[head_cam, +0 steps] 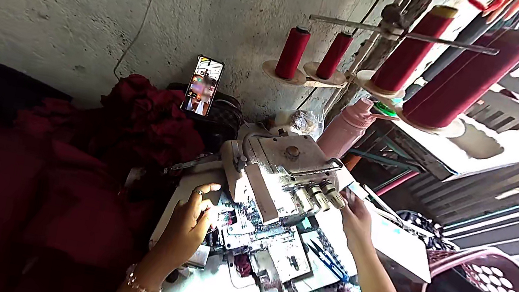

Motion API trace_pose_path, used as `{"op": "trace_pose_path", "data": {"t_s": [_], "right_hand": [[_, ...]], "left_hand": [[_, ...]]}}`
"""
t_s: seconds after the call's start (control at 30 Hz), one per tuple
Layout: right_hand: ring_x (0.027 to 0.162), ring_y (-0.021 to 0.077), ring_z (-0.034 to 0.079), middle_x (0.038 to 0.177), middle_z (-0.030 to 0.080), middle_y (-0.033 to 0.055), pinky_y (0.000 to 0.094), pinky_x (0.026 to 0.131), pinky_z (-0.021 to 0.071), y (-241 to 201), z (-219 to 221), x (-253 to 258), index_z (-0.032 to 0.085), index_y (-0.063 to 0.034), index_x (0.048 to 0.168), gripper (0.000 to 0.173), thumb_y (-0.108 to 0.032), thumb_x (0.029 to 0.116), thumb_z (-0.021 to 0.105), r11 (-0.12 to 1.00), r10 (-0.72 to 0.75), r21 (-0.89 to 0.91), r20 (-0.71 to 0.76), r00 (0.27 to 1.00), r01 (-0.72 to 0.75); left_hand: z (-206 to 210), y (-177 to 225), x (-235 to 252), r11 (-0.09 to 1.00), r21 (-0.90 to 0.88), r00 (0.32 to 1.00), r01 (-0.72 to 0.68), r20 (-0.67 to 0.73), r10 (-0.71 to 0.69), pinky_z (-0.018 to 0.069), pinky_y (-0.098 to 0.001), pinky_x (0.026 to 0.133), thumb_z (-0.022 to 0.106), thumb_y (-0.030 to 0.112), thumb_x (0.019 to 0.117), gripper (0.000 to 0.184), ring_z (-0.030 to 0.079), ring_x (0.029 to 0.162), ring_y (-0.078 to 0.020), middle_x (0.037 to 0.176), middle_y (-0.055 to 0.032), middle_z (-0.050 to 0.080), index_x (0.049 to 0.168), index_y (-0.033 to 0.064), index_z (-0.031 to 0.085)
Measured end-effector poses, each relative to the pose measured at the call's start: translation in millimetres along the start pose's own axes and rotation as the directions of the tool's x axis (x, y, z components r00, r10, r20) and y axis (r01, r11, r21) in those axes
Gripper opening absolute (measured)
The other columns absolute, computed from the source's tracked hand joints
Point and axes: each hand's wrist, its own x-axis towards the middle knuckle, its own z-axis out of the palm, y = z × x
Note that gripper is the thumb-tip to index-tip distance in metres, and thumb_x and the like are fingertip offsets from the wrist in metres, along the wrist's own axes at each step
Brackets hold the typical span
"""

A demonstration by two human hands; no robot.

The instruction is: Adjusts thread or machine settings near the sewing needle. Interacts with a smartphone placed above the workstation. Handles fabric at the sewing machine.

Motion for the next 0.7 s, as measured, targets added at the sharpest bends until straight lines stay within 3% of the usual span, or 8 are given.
{"op": "trace_pose_path", "data": {"t_s": [0.07, 0.17, 0.23, 0.3, 0.4, 0.5, 0.57, 0.7], "right_hand": [[0.058, -0.0022, 0.044, 0.075, 0.055, -0.0044, 0.0194, 0.055, 0.0405, -23, -15, -51, 0.066, 0.0039, 0.107, 0.03, -0.025, 0.1, 0.061, 0.999, -0.03, 0.034, -0.038, 0.999, 0.032], [0.06, -0.0115, 0.051, 0.077, 0.064, -0.0182, 0.01, 0.055, 0.0434, -68, -3, -125, 0.072, -0.0138, 0.099, 0.009, -0.018, 0.0978, 0.064, 0.959, -0.18, 0.236, 0.085, 0.98, 0.155], [0.066, -0.0149, 0.053, 0.086, 0.07, -0.0197, 0.0056, 0.06, 0.0449, -88, 19, -149, 0.075, -0.0225, 0.107, 0.014, -0.018, 0.0986, 0.065, 0.893, -0.34, 0.374, 0.2, 0.919, 0.249], [0.063, -0.0151, 0.049, 0.077, 0.066, -0.0159, 0.0049, 0.059, 0.0419, -107, 44, -156, 0.075, -0.0158, 0.113, 0.018, -0.02, 0.0977, 0.067, 0.85, -0.431, 0.442, 0.269, 0.861, 0.287], [0.052, -0.013, 0.038, 0.06, 0.05, -0.0159, 0.0068, 0.05, 0.0331, -129, 75, -157, 0.076, -0.0041, 0.113, 0.028, -0.021, 0.0915, 0.073, 0.851, -0.38, 0.496, 0.355, 0.854, 0.172], [0.055, -0.011, 0.049, 0.069, 0.065, -0.0133, 0.009, 0.052, 0.042, -144, 88, -157, 0.077, -0.0037, 0.109, 0.022, -0.012, 0.0891, 0.073, 0.854, -0.28, 0.521, 0.457, 0.844, 0.002], [0.062, -0.0098, 0.057, 0.075, 0.071, -0.0093, 0.0094, 0.059, 0.0484, -144, 91, -156, 0.078, -0.0052, 0.097, 0.01, -0.01, 0.0914, 0.071, 0.845, -0.335, 0.531, 0.429, 0.839, 0.065], [0.063, -0.0116, 0.053, 0.074, 0.067, -0.0072, 0.0061, 0.059, 0.0443, -138, 92, -154, 0.073, -0.0034, 0.092, 0.015, -0.017, 0.0966, 0.068, 0.817, -0.498, 0.47, 0.281, 0.82, 0.335]], "left_hand": [[-4, 7, -1, 0.991, -0.128, 0.998, 0.044, 0.042, -0.039, 0.0475, -0.0201, 0.066, 0.046, 0.011, 0.0966, 0.053, 0.053, 0.062, 0.0012, 0.07, 0.0118, 0.056, 0.149, 0.0021, 0.04], [-8, 29, -7, 0.94, -0.322, 0.991, 0.114, 0.101, -0.085, 0.0507, -0.015, 0.067, 0.045, 0.005, 0.0986, 0.052, 0.057, 0.064, 0.0028, 0.073, 0.0107, 0.056, 0.149, -0.0009, 0.034], [-6, 42, -15, 0.94, -0.325, 0.993, 0.099, 0.097, -0.071, 0.0511, -0.0146, 0.067, 0.045, 0.004, 0.0988, 0.05, 0.057, 0.066, 0.0037, 0.074, 0.0117, 0.056, 0.147, -0.0023, 0.036], [-3, 50, -22, 0.964, -0.259, 0.997, 0.055, 0.075, -0.037, 0.0493, -0.0142, 0.065, 0.047, 0.008, 0.0994, 0.048, 0.056, 0.065, 0.0044, 0.073, 0.0129, 0.056, 0.146, -0.001, 0.039], [0, 58, -32, 0.993, -0.121, 0.999, 0.005, 0.035, -0.001, 0.0467, -0.0203, 0.068, 0.049, 0.016, 0.1005, 0.048, 0.053, 0.065, 0.0024, 0.073, 0.0138, 0.057, 0.147, 0.0043, 0.044], [0, 60, -39, 0.998, -0.069, 1.0, -0.006, 0.026, 0.008, 0.0493, -0.0283, 0.074, 0.05, 0.019, 0.1014, 0.047, 0.056, 0.067, -0.0006, 0.074, 0.0124, 0.06, 0.147, 0.0069, 0.046], [0, 61, -42, 0.998, -0.055, 1.0, -0.016, 0.024, 0.018, 0.0485, -0.0316, 0.077, 0.05, 0.019, 0.1021, 0.047, 0.056, 0.067, -0.0015, 0.074, 0.0115, 0.06, 0.147, 0.0069, 0.046], [0, 57, -45, 0.99, 0.074, 0.993, -0.12, -0.007, 0.121, 0.0416, -0.0355, 0.082, 0.055, 0.028, 0.1009, 0.04, 0.053, 0.071, -0.0034, 0.079, 0.0093, 0.062, 0.135, 0.0071, 0.061]]}}
